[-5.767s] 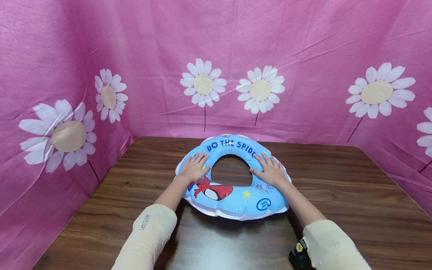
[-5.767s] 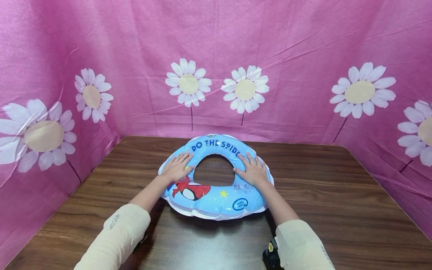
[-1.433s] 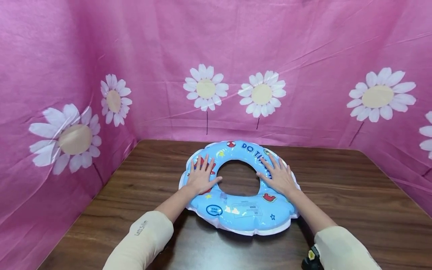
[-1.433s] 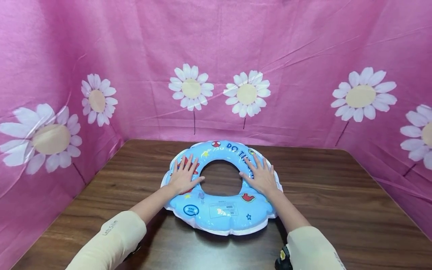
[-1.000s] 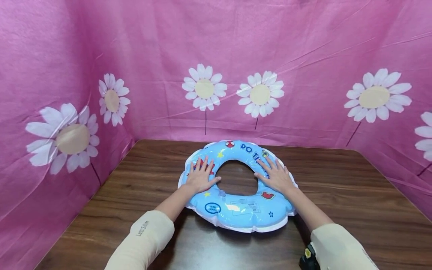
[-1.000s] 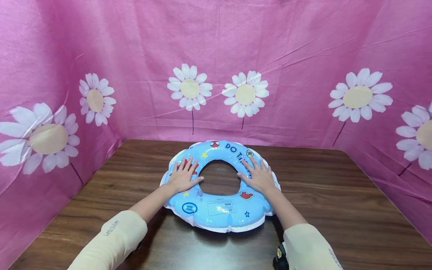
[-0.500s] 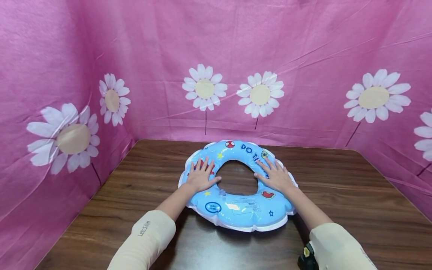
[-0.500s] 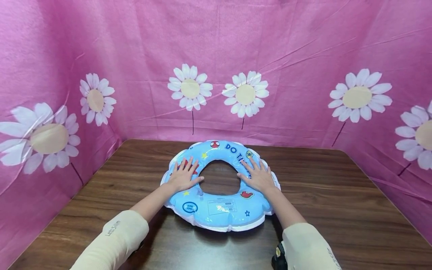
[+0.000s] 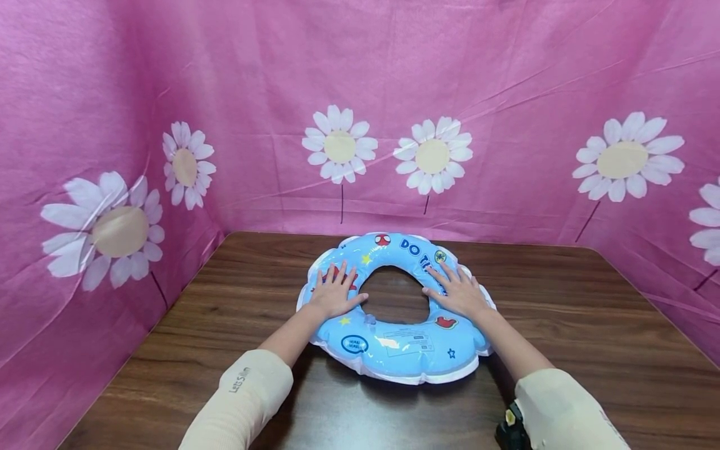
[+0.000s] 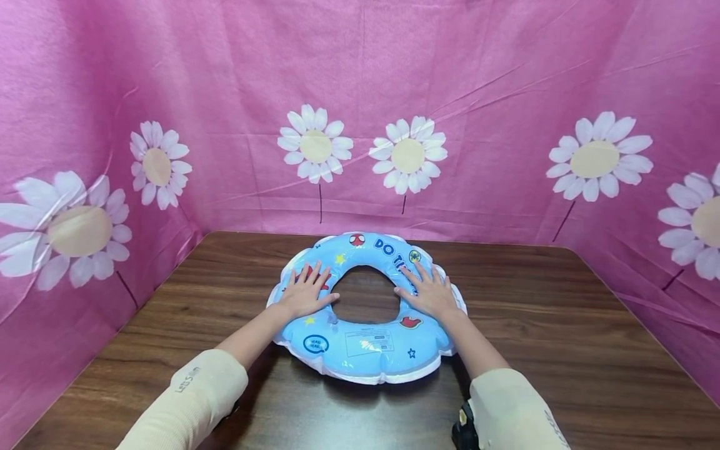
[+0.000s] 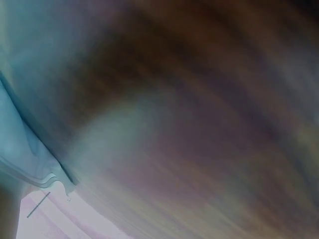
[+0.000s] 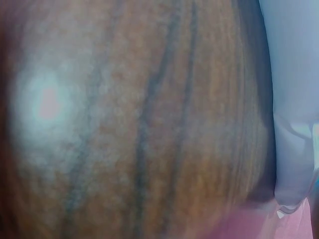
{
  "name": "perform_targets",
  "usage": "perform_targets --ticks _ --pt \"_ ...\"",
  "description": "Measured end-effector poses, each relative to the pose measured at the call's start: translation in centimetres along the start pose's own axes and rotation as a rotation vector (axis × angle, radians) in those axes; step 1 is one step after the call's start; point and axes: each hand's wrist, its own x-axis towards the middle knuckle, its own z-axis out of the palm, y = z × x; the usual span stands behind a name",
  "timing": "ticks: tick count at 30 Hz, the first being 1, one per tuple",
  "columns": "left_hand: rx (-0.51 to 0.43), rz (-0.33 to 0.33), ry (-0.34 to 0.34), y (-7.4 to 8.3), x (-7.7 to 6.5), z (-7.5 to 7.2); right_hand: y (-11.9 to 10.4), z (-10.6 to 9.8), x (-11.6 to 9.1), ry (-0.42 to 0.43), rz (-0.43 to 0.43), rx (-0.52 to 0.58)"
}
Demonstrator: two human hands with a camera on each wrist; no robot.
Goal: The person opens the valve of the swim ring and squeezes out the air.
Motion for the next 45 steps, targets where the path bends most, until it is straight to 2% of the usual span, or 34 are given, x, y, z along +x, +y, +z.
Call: perform_targets --ticks 9,45 --pt "-0.002 -0.002 -0.015 0.01 0.03 -0.1 -0.03 -0.18 0.18 -0.035 0.013 -0.003" --pt "-0.018 -0.006 -0.058 0.05 0.12 -0.07 0.01 -0.1 0.21 -0.067 0.014 0.016"
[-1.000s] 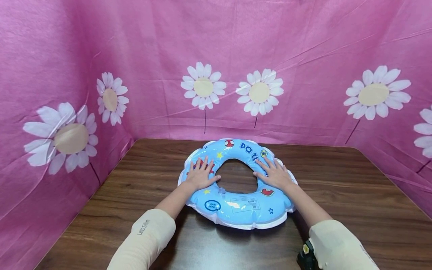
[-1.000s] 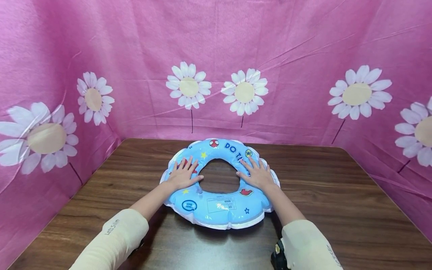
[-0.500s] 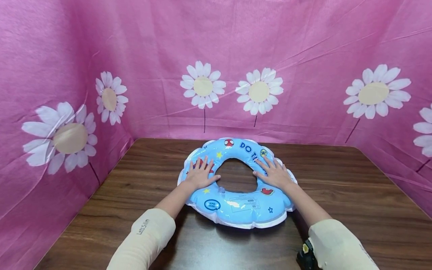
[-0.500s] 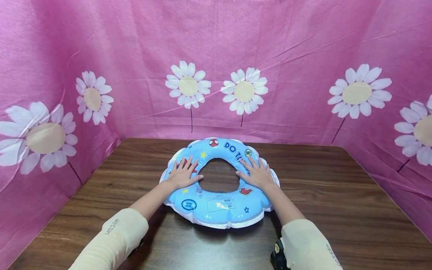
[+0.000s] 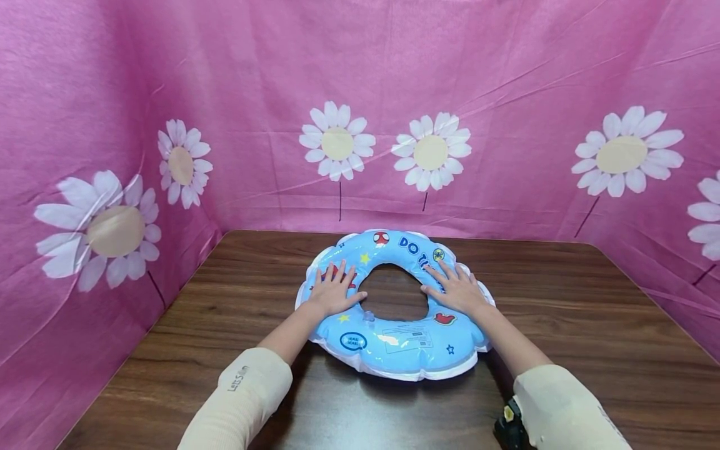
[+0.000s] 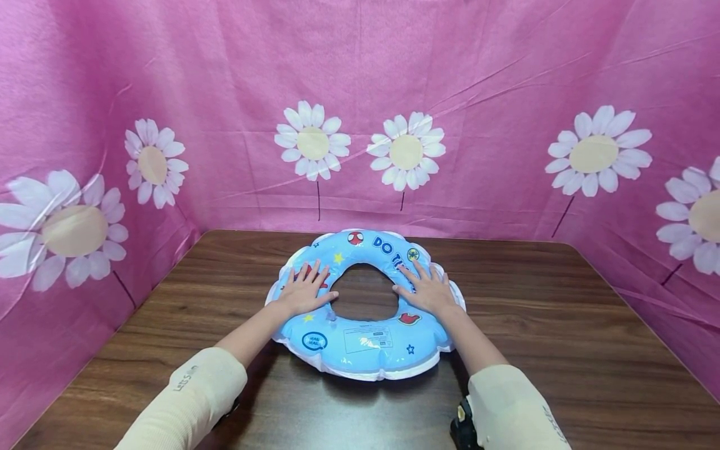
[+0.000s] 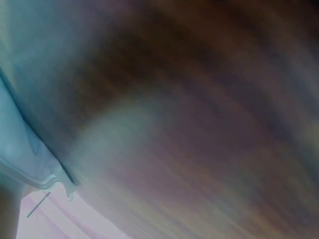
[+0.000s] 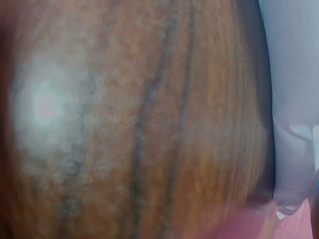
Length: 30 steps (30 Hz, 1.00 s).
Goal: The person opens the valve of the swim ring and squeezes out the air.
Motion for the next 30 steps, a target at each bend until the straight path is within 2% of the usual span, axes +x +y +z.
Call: perform_targets --ticks 30 --pt "0.03 -0.013 -0.002 0.17 0.01 -0.04 -0.17 -0.3 -0.18 -0.02 -0.01 -0.003"
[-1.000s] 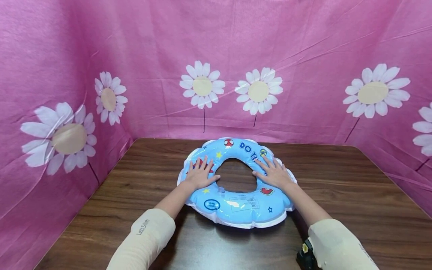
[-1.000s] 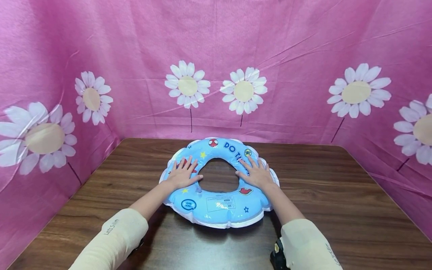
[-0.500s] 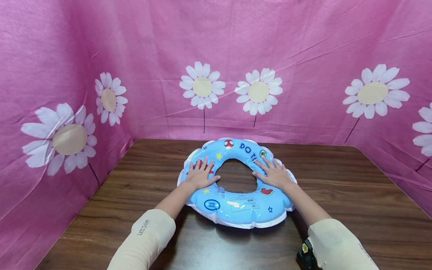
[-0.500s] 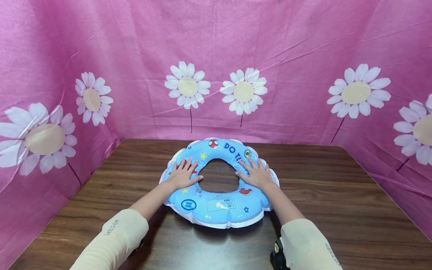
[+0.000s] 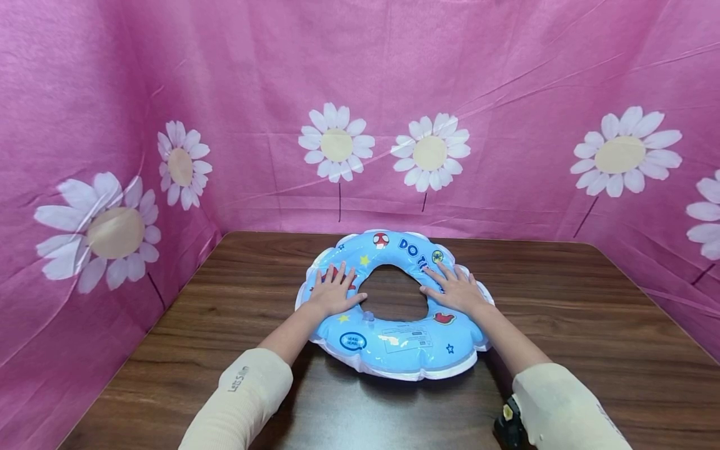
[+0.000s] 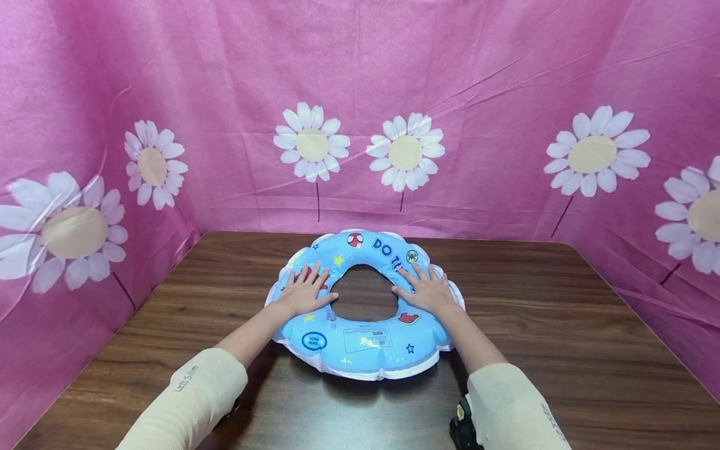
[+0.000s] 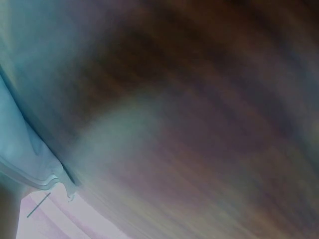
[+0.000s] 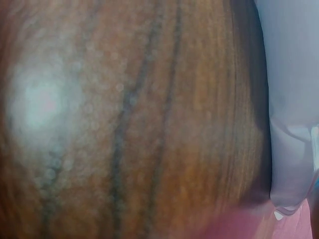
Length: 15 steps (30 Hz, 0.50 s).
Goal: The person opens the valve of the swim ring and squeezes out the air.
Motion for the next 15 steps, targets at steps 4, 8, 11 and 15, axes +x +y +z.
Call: perform_targets --ticks 4,8,11,15 --pt "-0.001 -0.003 -0.004 -0.03 0.05 0.07 -0.1 -0.07 0.01 -0.006 0.001 0.007" --pt "-0.004 0.002 0.0 -0.1 0.1 0.14 -0.19 -0.19 0.05 -0.018 0.005 0.014" --pt "0.0 0.005 0.0 -0.12 0.13 0.18 -0.19 -0.22 0.07 -0.029 0.009 0.018" --pt "0.002 0.0 -0.003 -0.1 0.16 0.18 -0.15 -0.18 0.14 -0.036 0.011 0.022"
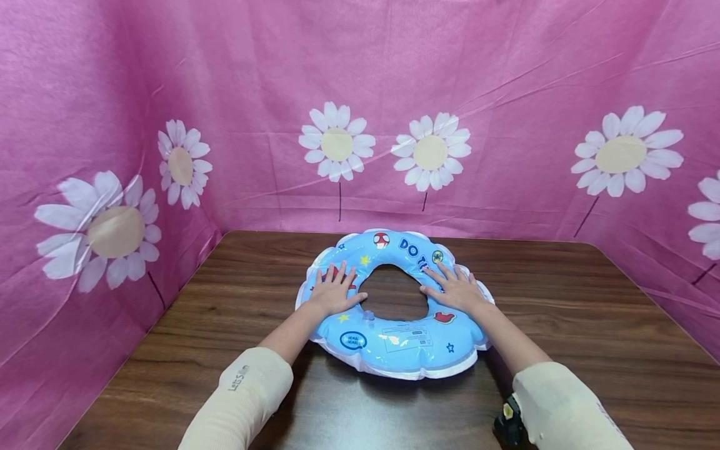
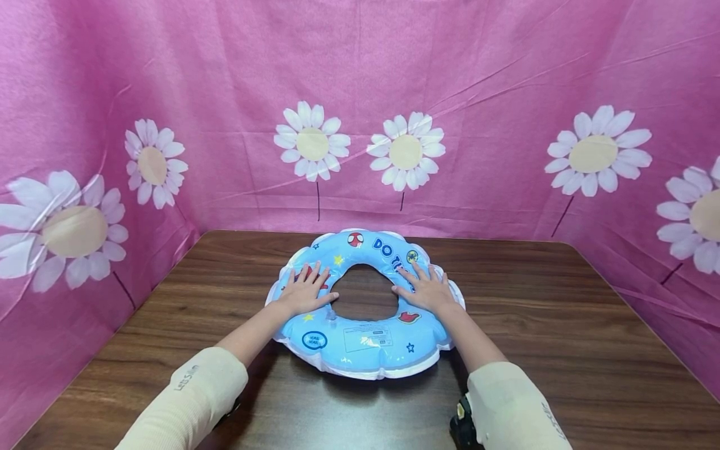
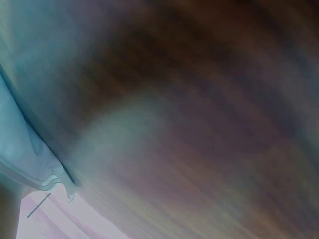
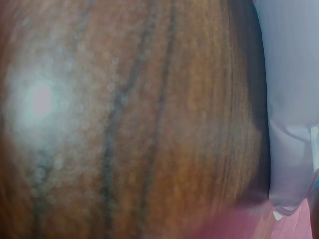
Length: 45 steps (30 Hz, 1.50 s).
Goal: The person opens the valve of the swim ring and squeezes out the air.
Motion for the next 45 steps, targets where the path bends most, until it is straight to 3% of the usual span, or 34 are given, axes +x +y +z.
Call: perform_targets --ticks 29,36,40,45 --pt "0.001 0.0 -0.006 -0.1 0.0 -0.2 0.1 0.1 0.4 0.0 -0.015 -0.011" --pt "-0.014 0.017 0.02 0.0 0.1 -0.1 0.2 0.0 -0.1 0.048 -0.02 -0.03" --pt "-0.009 0.008 0.006 -0.2 -0.2 -0.1 0.4 -0.3 -0.2 0.069 -0.048 0.048" --pt "-0.001 0.002 0.005 -0.1 -0.6 -0.3 1.2 -2.5 -0.3 0.046 -0.073 0.348"
